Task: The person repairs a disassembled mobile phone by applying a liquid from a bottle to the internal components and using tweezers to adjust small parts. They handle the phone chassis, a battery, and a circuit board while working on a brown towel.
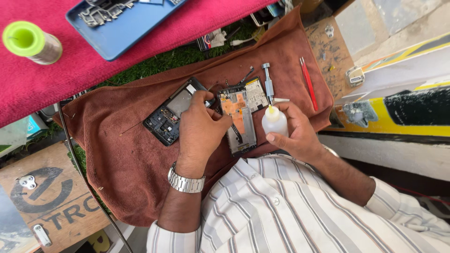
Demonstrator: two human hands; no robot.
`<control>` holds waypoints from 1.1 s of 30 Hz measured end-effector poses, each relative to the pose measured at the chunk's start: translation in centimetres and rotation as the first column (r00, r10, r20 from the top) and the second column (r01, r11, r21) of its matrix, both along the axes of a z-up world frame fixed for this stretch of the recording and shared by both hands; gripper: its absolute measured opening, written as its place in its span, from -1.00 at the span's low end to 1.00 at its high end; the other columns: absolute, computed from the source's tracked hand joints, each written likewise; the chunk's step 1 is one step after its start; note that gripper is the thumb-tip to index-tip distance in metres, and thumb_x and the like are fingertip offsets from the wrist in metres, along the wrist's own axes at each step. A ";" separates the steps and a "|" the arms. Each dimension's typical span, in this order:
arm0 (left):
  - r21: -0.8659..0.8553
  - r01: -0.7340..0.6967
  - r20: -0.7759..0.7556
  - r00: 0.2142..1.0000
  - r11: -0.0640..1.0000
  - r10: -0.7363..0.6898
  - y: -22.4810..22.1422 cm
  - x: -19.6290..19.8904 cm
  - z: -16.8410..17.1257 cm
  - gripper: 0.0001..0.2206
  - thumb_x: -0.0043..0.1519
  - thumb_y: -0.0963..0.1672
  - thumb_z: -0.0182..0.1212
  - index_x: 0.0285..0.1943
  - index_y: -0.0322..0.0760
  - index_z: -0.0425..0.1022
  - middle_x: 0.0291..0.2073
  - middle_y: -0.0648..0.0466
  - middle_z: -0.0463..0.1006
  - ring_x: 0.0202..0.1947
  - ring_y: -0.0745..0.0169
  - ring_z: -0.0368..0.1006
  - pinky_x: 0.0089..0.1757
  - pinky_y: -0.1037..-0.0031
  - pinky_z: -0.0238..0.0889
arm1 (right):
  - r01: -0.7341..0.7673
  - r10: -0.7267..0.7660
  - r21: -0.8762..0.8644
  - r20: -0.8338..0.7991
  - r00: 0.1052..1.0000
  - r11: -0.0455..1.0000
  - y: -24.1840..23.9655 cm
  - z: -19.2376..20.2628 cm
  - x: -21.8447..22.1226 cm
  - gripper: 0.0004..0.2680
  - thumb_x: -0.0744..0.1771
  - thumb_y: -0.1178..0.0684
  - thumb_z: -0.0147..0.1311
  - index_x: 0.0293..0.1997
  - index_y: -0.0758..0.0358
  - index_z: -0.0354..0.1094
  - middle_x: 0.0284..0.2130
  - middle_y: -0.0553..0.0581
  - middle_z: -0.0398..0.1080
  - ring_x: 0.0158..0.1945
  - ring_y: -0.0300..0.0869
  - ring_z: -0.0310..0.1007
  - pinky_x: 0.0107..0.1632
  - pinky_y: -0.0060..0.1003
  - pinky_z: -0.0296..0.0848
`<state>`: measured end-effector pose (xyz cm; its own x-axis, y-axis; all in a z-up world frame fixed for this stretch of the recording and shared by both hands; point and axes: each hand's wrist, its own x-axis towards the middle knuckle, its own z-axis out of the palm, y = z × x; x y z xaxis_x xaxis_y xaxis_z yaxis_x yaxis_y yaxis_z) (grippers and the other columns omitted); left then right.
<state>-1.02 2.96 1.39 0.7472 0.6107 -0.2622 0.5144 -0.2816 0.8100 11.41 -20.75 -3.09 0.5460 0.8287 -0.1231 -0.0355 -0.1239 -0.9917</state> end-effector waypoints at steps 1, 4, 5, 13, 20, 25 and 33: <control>-0.065 0.004 0.044 0.999 0.998 -0.001 -0.2 0.1 -0.2 -0.49 -0.01 -0.16 0.39 0.16 -0.26 0.39 -0.55 0.07 0.60 -0.49 0.19 0.59 -0.35 0.39 0.44 | -0.004 0.004 0.002 -0.011 1.000 1.000 0.1 0.3 -0.1 -0.55 0.32 0.03 0.29 0.27 0.32 0.12 0.03 0.05 0.29 0.09 -0.31 0.31 0.17 -0.34 0.38; -0.240 0.058 0.205 0.979 0.969 -0.008 -0.7 0.3 -1.4 -0.69 0.11 -0.18 0.33 0.04 -0.34 0.54 -0.49 0.03 0.53 -0.46 0.24 0.43 -0.37 0.45 0.32 | -0.002 0.002 -0.025 0.023 1.000 1.000 0.4 1.5 -0.4 -0.53 0.33 0.01 0.27 0.33 0.39 0.16 0.07 0.09 0.31 0.13 -0.29 0.32 0.21 -0.33 0.36; -0.292 0.086 0.263 0.965 0.953 -0.006 -0.9 0.4 -1.7 -0.80 0.17 -0.20 0.30 -0.05 -0.38 0.62 -0.45 0.01 0.51 -0.43 0.23 0.37 -0.37 0.46 0.26 | -0.008 0.009 -0.020 0.057 0.998 1.000 0.5 2.1 -0.4 -0.53 0.33 0.01 0.25 0.34 0.41 0.16 0.10 0.11 0.31 0.17 -0.27 0.32 0.24 -0.32 0.34; -0.830 0.557 0.461 0.651 0.033 0.603 -0.4 -0.3 1.0 -0.52 0.17 -0.13 -0.15 0.26 -0.48 0.38 0.10 -0.20 0.55 0.04 -0.01 0.54 0.10 0.25 0.44 | 0.058 -0.054 0.071 -0.061 0.997 0.996 -0.7 7.2 -0.2 -0.53 0.32 0.07 0.26 0.34 0.44 0.13 0.06 0.22 0.42 0.07 -0.20 0.45 0.08 -0.29 0.49; -0.703 0.709 0.538 0.577 -0.050 0.615 -1.7 -1.1 2.9 -0.38 0.54 0.14 -0.28 0.49 -0.43 0.24 0.20 -0.29 0.51 -0.01 -0.03 0.56 0.00 0.21 0.49 | -0.069 0.074 0.053 -0.107 0.991 0.996 -1.3 10.9 -0.5 -0.49 0.29 0.06 0.33 0.33 0.48 0.15 0.09 0.29 0.42 0.11 -0.15 0.48 0.12 -0.25 0.51; -0.775 0.631 0.536 0.671 -0.015 0.513 -2.3 -1.1 3.5 -0.33 0.44 0.21 -0.32 0.49 -0.27 0.27 0.19 -0.11 0.50 -0.10 0.06 0.57 -0.10 0.26 0.51 | -0.036 0.039 0.025 -0.134 0.990 0.999 -0.1 11.7 -1.6 -0.56 0.32 0.07 0.28 0.26 0.53 0.20 0.07 0.34 0.43 0.11 -0.14 0.48 0.14 -0.25 0.50; -0.785 0.608 0.591 0.678 0.118 0.437 -2.6 -0.8 3.3 -0.36 0.42 0.18 -0.26 0.49 -0.26 0.27 0.24 -0.11 0.43 0.04 0.14 0.47 0.02 0.29 0.45 | 0.016 -0.019 -0.074 -0.048 0.999 0.997 0.4 11.2 -2.1 -0.58 0.32 0.06 0.23 0.24 0.53 0.23 0.01 0.33 0.46 0.08 -0.16 0.48 0.12 -0.27 0.48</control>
<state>-1.84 0.39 4.69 0.9862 0.1650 0.0106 -0.1569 0.9137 0.3749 9.36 -20.35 8.09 0.5522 0.8068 -0.2103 -0.0866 -0.1954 -0.9769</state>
